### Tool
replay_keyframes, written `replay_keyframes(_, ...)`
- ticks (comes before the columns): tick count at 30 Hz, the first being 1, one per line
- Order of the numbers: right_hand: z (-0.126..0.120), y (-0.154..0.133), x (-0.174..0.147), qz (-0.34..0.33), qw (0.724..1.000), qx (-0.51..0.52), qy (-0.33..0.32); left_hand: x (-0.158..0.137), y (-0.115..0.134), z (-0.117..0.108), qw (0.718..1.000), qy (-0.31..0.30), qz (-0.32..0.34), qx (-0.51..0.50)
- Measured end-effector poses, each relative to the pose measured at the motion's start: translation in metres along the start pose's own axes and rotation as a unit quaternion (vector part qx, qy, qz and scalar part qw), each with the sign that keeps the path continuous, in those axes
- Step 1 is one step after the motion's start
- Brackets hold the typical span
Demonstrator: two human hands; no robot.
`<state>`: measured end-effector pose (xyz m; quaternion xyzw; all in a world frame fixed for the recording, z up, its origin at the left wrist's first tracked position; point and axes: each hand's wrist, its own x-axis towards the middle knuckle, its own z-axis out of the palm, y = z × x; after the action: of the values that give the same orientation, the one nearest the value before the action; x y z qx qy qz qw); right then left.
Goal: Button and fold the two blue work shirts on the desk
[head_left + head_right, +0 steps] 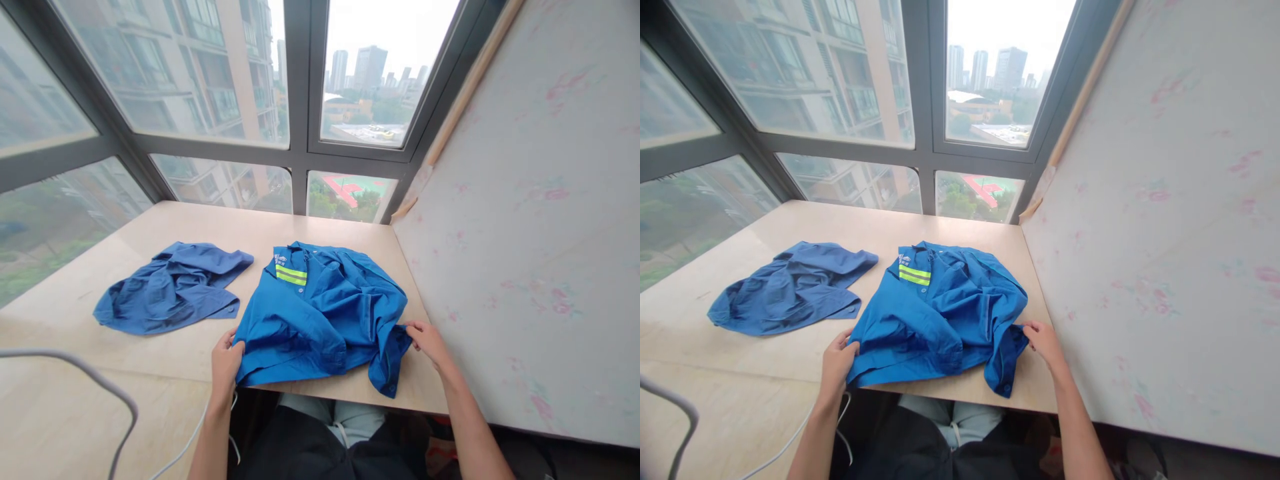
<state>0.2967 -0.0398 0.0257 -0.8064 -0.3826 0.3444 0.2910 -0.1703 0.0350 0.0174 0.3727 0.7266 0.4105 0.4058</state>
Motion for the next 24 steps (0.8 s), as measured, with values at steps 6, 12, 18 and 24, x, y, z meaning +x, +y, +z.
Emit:
replay_keyframes(6,-0.013,0.005,0.003,-0.133,0.974,-0.165,0.082,-0.003,-0.034,-0.005,0.974,-0.017,0.066,0.217)
replay_keyframes(12,-0.015,0.0,0.003,-0.132,0.958,-0.096,-0.235,0.013,-0.022,0.024,0.983,-0.007,0.115,0.145)
replay_keyframes(18,-0.01,-0.019,0.031,-0.033,0.965,0.257,-0.041,0.053,0.012,0.053,0.999,0.028,-0.008,-0.036)
replay_keyframes(24,0.012,-0.042,0.051,0.043,0.903,0.421,-0.075,0.075,0.041,0.067,0.995,-0.088,0.0,-0.044)
